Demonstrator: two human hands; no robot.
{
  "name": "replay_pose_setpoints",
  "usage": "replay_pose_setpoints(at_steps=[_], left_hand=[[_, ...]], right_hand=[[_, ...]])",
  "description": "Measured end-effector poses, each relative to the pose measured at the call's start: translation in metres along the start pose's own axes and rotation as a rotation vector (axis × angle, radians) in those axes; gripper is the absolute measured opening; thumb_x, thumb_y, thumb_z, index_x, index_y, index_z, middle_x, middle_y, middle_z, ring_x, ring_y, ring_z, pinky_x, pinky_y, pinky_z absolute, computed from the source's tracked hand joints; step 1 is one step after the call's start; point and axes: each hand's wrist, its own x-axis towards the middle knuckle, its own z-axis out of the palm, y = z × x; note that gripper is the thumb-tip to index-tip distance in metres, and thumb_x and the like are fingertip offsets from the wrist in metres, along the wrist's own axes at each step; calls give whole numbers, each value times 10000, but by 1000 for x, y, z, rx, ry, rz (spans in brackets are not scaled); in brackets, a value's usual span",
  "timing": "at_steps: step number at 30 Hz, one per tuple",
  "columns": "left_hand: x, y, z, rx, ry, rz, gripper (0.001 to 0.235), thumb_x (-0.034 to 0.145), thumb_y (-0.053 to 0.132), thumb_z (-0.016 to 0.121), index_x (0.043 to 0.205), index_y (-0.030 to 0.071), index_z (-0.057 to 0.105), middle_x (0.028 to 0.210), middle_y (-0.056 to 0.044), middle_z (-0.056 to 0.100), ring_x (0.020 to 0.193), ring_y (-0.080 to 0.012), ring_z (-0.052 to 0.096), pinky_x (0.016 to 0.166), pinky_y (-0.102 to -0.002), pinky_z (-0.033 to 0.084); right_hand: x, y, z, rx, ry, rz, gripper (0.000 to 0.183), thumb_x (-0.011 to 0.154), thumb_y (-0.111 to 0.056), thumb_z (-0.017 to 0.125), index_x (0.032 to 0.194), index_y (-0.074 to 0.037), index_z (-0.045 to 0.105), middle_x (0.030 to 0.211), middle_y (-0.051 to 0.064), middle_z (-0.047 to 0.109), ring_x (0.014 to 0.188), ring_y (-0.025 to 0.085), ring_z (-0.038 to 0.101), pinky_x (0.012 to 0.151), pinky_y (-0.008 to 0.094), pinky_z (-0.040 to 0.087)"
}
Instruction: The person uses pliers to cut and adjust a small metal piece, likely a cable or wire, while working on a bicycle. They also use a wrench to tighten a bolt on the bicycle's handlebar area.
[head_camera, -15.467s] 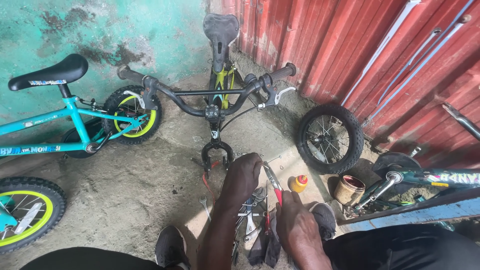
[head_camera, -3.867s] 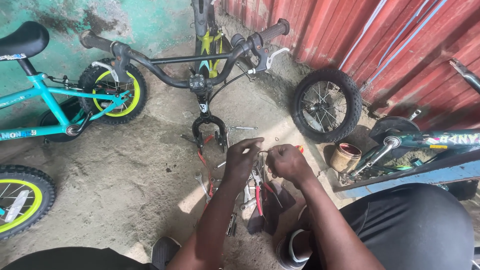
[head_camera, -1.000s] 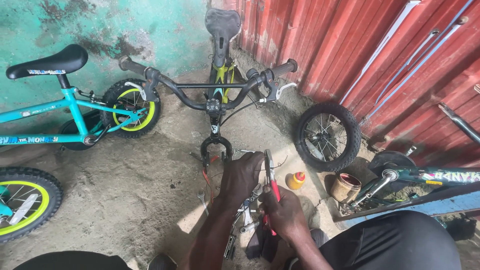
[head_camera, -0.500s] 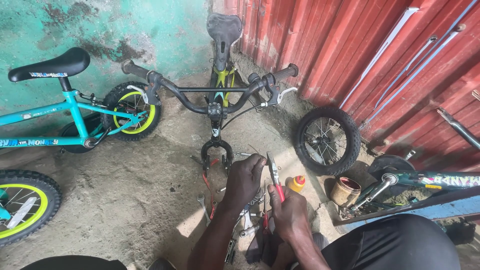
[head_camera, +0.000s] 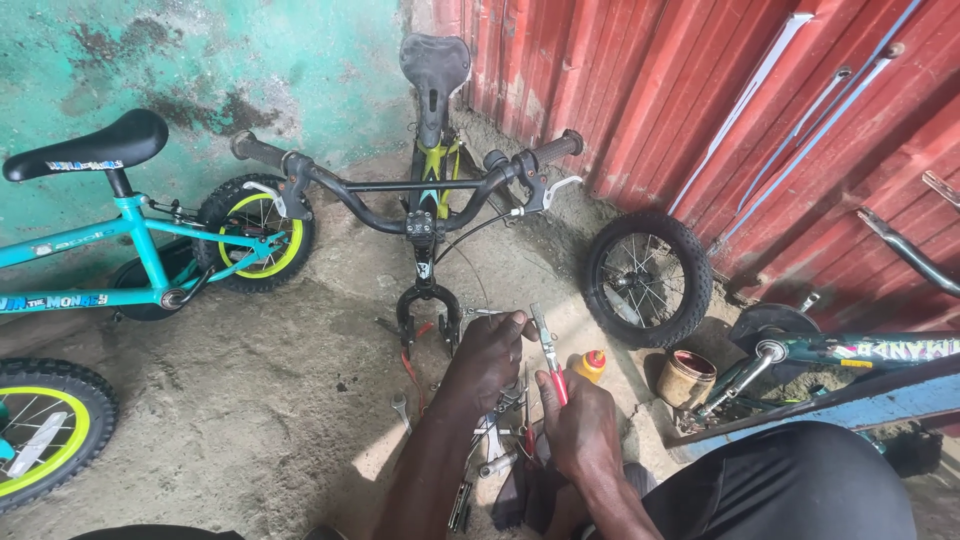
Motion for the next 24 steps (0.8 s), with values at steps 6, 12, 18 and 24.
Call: replay_pose_setpoints(at_steps=[6,12,18,24], left_hand=[[-16,22,18,804,197,377,193,953,137,570,814,55,676,617,-1,553,528,-121,391,520,-318,343],[-20,28,14,1231,146,859,95,866,66,647,958,85,654,760,-76,691,591,-285,624,568,-427,457],[-22,36,19,1246,73,970,186,796,-13,660,965,65,668,841,-71,741,639,-260,667,579,-402,488],[-29,40,43,938,211,639,122,941,83,561,839,51,620,543,-32,511,451,-155,408,455,-367,368]], right_hand=[[-3,-8,-10,123,-92,81,423,1013,-337,626,689,-64,618,507,52,529,439,166,447,477,372,414],[-12,-14,-21,557,-229,183,396,1030,-237,606,696,-26,641,528,84,576,451,169,488,441,319,397],[-17,-30,-32,643,-341,311,453,1090,-298,533,740,-21,612,526,98,526,441,195,479,458,332,388],[-17,-26,-21,275,-88,117,311,959,-323,638,793,-74,723,617,53,716,537,168,626,549,333,514]])
